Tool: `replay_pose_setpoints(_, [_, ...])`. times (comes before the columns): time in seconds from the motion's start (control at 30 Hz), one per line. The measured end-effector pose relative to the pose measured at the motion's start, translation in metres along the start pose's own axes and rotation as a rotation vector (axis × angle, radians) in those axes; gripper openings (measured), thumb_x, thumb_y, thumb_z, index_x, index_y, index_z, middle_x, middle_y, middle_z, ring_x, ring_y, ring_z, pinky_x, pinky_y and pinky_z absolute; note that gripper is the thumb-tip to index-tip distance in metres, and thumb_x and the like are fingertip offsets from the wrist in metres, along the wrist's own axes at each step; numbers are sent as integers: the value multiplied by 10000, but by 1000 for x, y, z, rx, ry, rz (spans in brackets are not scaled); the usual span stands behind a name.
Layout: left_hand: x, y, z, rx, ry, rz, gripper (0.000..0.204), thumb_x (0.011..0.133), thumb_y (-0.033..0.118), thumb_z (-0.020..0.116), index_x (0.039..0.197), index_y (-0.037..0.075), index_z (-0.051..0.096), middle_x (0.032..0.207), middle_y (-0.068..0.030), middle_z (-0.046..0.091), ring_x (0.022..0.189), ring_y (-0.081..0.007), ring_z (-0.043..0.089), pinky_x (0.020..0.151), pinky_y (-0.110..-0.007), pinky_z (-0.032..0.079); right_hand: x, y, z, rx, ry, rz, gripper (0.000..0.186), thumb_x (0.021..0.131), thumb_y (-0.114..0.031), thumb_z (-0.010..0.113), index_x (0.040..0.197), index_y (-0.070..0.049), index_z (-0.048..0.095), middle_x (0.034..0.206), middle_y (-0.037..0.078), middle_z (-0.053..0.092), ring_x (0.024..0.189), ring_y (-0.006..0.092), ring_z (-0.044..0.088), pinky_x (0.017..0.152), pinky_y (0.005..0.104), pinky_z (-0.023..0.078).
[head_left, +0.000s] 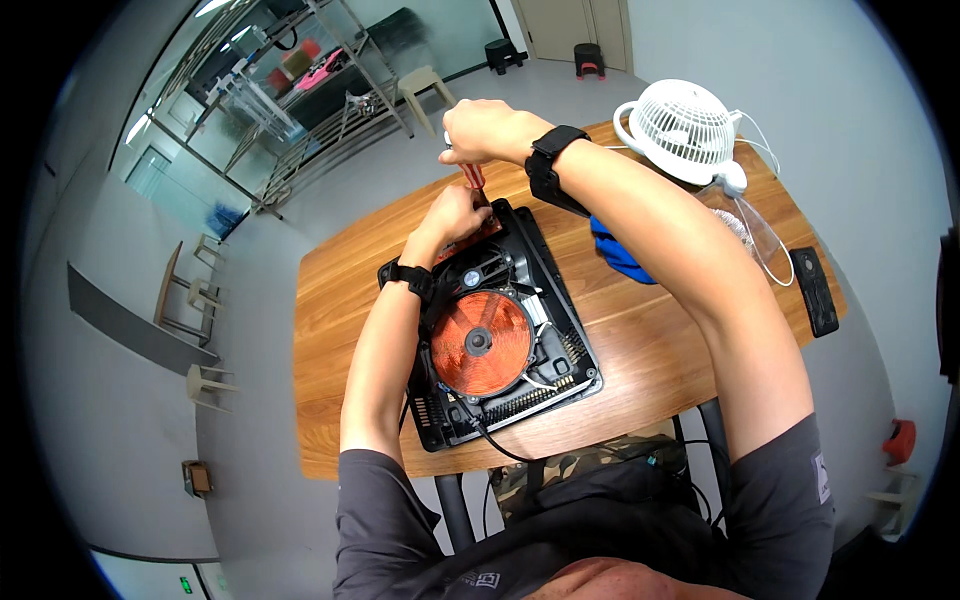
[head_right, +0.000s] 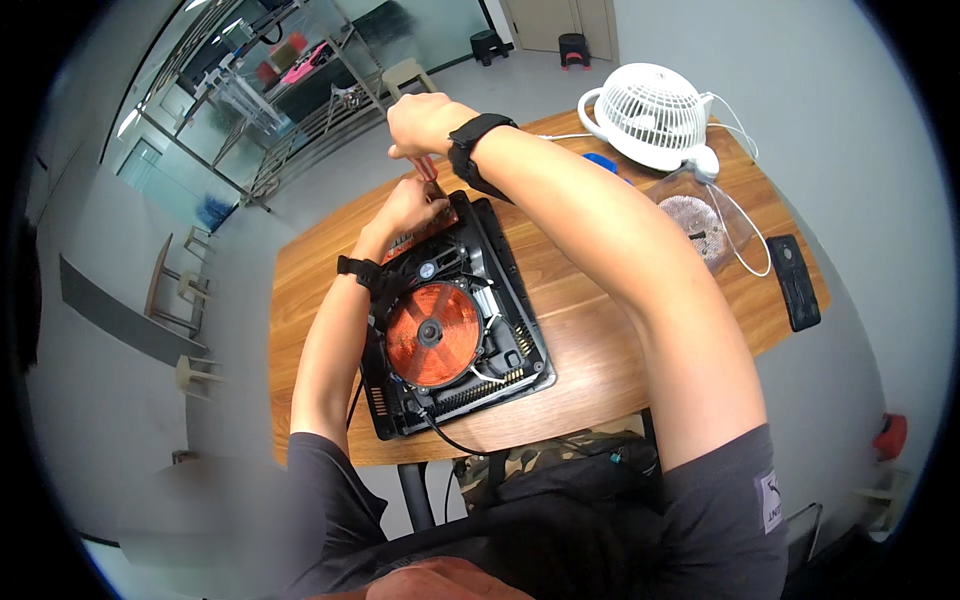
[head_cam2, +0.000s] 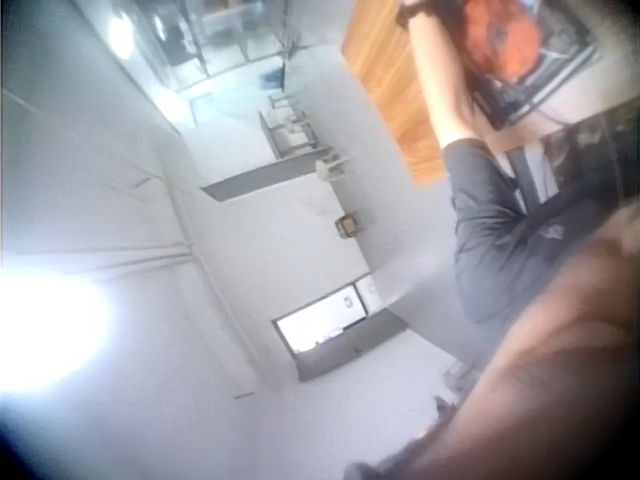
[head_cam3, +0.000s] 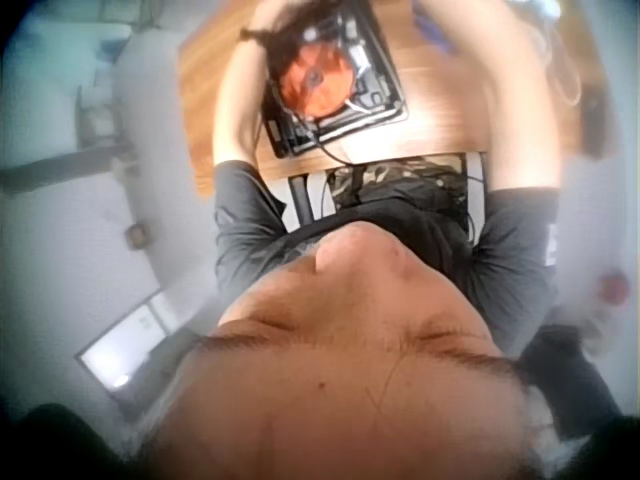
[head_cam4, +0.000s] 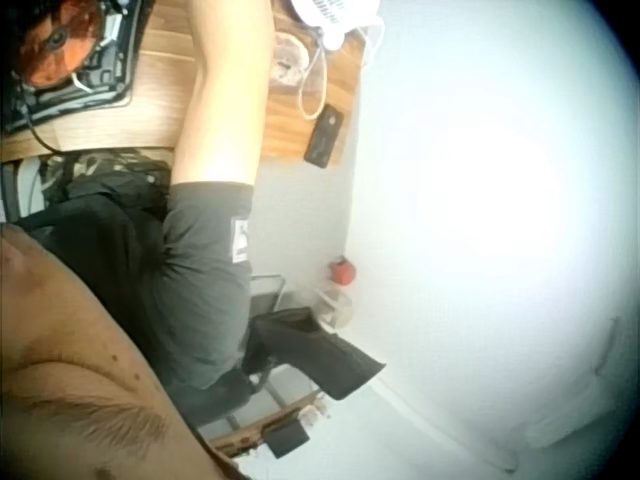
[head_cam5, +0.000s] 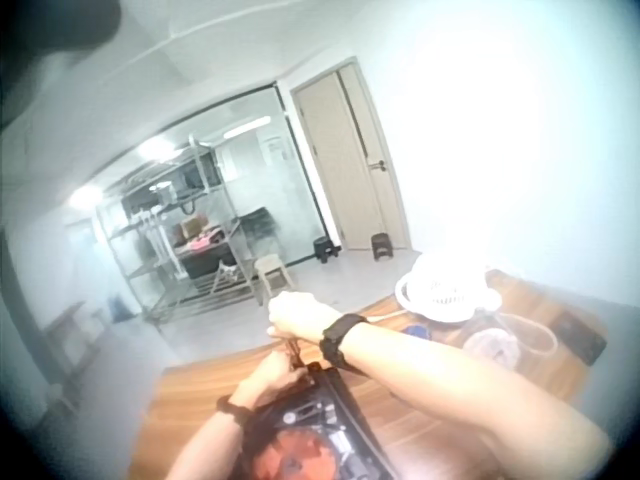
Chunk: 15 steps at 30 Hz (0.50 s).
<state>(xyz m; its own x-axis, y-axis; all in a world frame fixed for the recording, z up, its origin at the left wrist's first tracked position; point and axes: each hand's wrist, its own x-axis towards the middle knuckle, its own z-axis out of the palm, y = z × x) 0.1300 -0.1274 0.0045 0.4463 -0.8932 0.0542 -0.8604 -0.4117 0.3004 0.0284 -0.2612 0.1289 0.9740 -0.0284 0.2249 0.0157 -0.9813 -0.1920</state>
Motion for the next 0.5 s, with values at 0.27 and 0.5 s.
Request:
replay_pose_setpoints(0.27, [0,0,4,-22,12,1,253,842,204,668,907,-30,739,896,-258,707,881,-411,677,837,-470,526,0,1,3,0,16,-2,381,857,-393,699,881,-16,744,879,179,727,866,351,708,768,429,573])
replay_pose_setpoints(0.5, [0,3,4,10,13,-23,255,845,193,660,932,-34,739,898,-248,712,877,-395,686,837,-454,532,1,3,5,12,40,0,392,859,-396,702,893,-7,740,888,172,729,866,349,709,777,428,573])
